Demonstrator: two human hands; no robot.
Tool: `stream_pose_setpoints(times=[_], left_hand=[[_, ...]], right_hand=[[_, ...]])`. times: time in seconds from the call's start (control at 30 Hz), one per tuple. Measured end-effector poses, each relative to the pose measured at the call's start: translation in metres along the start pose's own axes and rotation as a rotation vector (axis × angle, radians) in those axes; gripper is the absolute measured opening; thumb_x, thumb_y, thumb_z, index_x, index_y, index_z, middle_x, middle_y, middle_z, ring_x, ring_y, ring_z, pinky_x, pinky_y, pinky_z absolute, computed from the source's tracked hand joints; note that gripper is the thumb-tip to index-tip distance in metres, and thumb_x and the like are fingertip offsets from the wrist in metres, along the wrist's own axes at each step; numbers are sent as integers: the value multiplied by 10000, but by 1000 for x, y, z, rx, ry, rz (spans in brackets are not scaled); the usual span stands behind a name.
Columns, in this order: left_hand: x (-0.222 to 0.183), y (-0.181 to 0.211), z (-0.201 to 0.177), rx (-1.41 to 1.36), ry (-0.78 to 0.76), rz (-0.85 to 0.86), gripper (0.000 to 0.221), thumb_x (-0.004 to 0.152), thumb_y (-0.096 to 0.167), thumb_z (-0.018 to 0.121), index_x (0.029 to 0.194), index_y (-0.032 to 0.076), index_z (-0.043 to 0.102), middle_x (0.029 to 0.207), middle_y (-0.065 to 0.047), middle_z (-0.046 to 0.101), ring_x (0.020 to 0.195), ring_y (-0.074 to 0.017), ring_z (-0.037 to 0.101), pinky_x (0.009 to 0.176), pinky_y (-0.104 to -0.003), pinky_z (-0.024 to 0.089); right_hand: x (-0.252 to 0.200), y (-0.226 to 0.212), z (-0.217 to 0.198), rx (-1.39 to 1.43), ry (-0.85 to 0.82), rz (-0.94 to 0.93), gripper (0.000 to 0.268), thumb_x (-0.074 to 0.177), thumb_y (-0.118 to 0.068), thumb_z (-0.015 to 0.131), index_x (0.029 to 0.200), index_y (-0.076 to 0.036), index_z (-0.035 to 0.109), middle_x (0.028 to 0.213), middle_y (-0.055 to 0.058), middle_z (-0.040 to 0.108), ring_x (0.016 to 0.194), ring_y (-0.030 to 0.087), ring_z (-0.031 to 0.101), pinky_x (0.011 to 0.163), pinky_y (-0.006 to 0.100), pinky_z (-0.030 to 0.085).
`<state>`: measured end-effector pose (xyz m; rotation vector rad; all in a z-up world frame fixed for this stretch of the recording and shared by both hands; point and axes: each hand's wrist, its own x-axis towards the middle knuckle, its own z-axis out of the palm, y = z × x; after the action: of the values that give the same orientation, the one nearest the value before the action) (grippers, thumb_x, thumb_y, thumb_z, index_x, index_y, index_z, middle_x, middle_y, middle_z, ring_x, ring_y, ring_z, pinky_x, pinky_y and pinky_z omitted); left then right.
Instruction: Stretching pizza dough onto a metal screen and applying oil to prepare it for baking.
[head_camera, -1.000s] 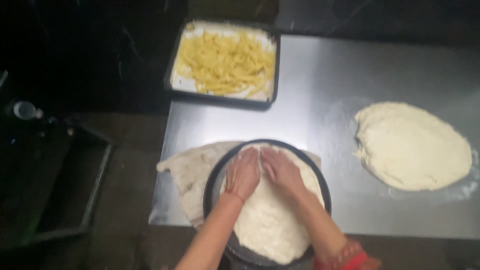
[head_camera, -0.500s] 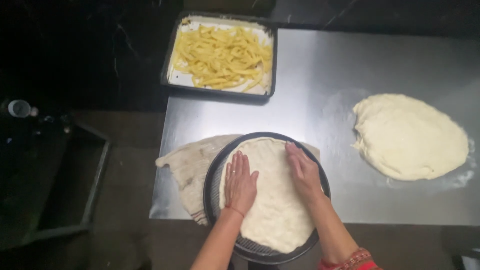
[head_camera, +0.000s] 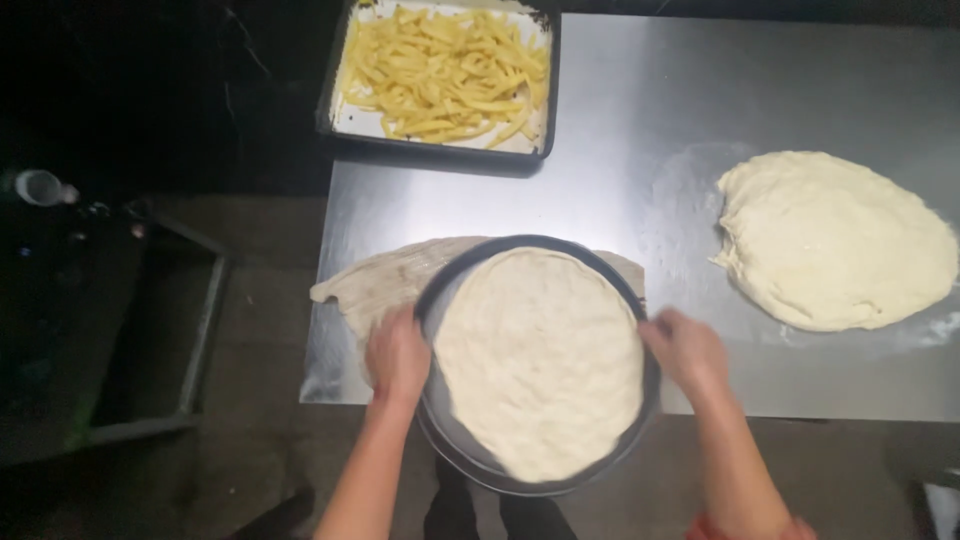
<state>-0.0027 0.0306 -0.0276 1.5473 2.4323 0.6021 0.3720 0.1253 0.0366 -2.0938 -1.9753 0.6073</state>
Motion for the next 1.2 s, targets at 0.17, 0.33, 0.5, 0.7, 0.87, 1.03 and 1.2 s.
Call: stream_pose_setpoints(times=[0.17, 0.33, 0.5, 0.7, 0.87, 1.03, 1.2], left_hand=[[27, 100, -40, -112, 3, 323, 344, 1010, 134, 587, 1341, 45, 620, 1278, -148, 645, 1130, -335, 618, 1015, -475, 480], [-48, 119, 18, -81, -201, 606, 620, 889, 257, 649, 1425, -18, 500, 1522, -200, 451, 1425, -329, 394, 1170, -518, 239], [-57, 102, 23, -142, -309, 561, 606, 939, 238, 603, 1480, -2, 478, 1590, -185, 422, 1502, -306, 345, 1229, -474, 212], [-17, 99, 15, -108, -276, 585, 539, 977, 215, 551, 1459, -18, 493, 1566, -202, 442, 1505, -306, 335, 1240, -471, 199], [17, 96, 25, -114, -147, 507, 498, 1001, 212, 517, 1449, -5, 513, 1565, -181, 454, 1509, -285, 340, 1250, -447, 193], [38, 93, 21, -142, -106, 476, 484, 977, 186, 505, 1412, -22, 543, 1530, -188, 489, 1469, -293, 384, 1226, -437, 237], [59, 83, 58, -150, -36, 487, 394, 973, 160, 507, 1319, 10, 621, 1472, -189, 567, 1408, -317, 488, 1177, -448, 346]], right_hand=[[-76, -22, 2, -234, 216, -353, 569, 818, -320, 732, 1331, -94, 634, 1403, 148, 622, 1283, 343, 578, 1014, 489, 492], [-65, -39, 60, -218, -38, -713, 724, 909, -417, 630, 1467, 10, 458, 1564, 203, 400, 1493, 342, 341, 1169, 520, 260], [-56, -59, 59, -270, -79, -725, 719, 973, -483, 542, 1529, -56, 386, 1652, 132, 291, 1537, 252, 238, 1234, 492, 166], [-21, -81, 64, -291, -245, -674, 623, 1023, -472, 484, 1536, -133, 380, 1677, 52, 283, 1568, 193, 217, 1275, 467, 144], [18, -102, 79, -265, -279, -672, 581, 996, -420, 438, 1517, -166, 476, 1638, 21, 382, 1536, 169, 293, 1289, 452, 155], [35, -126, 84, 16, -224, -704, 564, 1050, -371, 436, 1508, -44, 470, 1618, 137, 372, 1509, 276, 288, 1222, 445, 181], [44, -125, 83, -20, -177, -539, 557, 1015, -363, 493, 1501, -93, 501, 1604, 83, 412, 1526, 221, 315, 1277, 420, 166]])
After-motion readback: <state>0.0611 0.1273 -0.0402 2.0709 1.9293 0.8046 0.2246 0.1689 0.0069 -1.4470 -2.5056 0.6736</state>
